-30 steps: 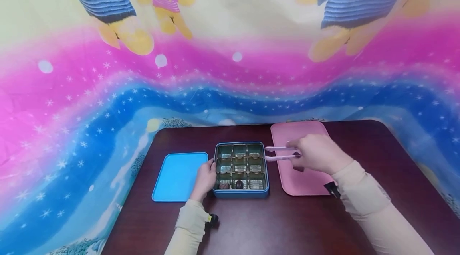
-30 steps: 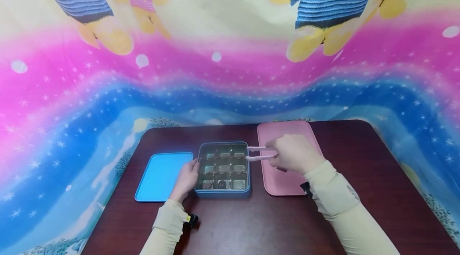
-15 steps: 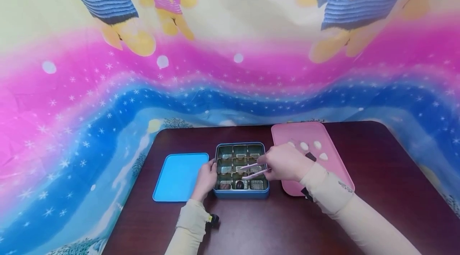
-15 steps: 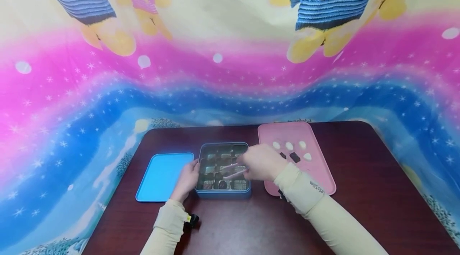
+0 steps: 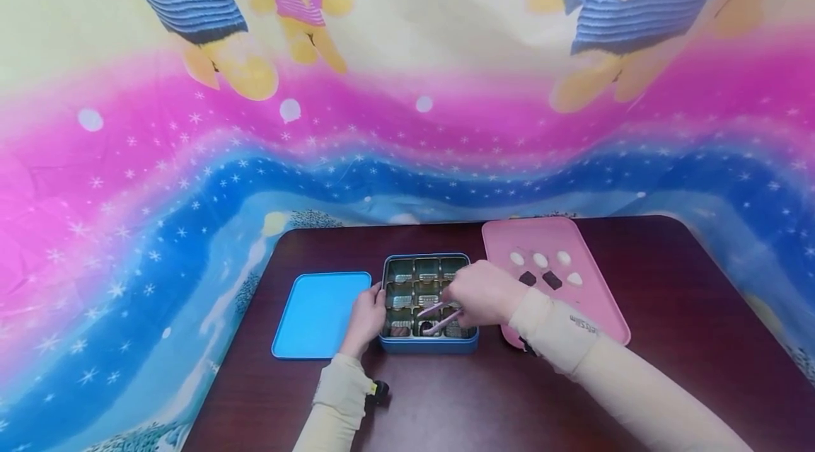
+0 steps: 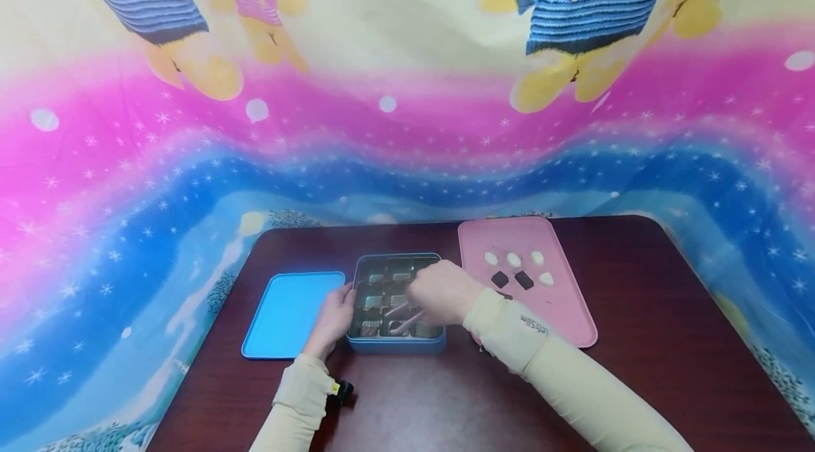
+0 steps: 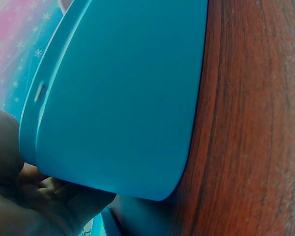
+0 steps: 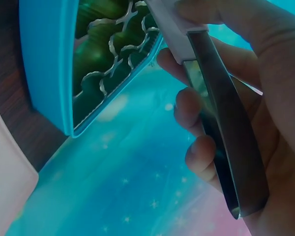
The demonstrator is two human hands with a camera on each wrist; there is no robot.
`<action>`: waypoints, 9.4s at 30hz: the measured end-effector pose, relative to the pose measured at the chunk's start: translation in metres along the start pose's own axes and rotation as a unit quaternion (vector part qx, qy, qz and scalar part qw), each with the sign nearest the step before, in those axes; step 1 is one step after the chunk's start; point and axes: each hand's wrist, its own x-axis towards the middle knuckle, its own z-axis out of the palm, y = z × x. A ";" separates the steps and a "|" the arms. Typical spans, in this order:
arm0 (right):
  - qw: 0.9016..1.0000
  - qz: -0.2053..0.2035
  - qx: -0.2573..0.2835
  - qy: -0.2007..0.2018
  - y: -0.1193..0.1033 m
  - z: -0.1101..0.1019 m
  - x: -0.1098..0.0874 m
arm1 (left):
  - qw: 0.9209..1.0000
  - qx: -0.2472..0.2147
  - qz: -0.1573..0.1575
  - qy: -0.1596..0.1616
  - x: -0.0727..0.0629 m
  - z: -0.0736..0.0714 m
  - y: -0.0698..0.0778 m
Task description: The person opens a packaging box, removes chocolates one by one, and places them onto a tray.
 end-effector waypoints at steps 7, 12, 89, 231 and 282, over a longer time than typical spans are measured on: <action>0.999 -0.019 -0.044 -0.008 -0.010 0.000 0.013 | 1.000 -0.008 -0.018 -0.007 0.000 0.001 -0.002; 0.996 -0.028 -0.080 -0.011 -0.017 -0.003 0.023 | 1.000 -0.005 -0.015 -0.003 0.001 0.001 -0.002; 0.981 -0.018 -0.184 -0.060 -0.046 -0.008 0.045 | 1.000 -0.002 -0.018 -0.001 0.003 0.000 -0.003; 0.920 0.332 0.207 -0.037 0.120 0.046 -0.193 | 0.999 -0.012 -0.029 -0.004 0.006 0.001 -0.001; 0.934 0.320 0.159 -0.023 0.115 0.050 -0.197 | 1.000 -0.009 -0.015 -0.004 0.006 0.000 0.000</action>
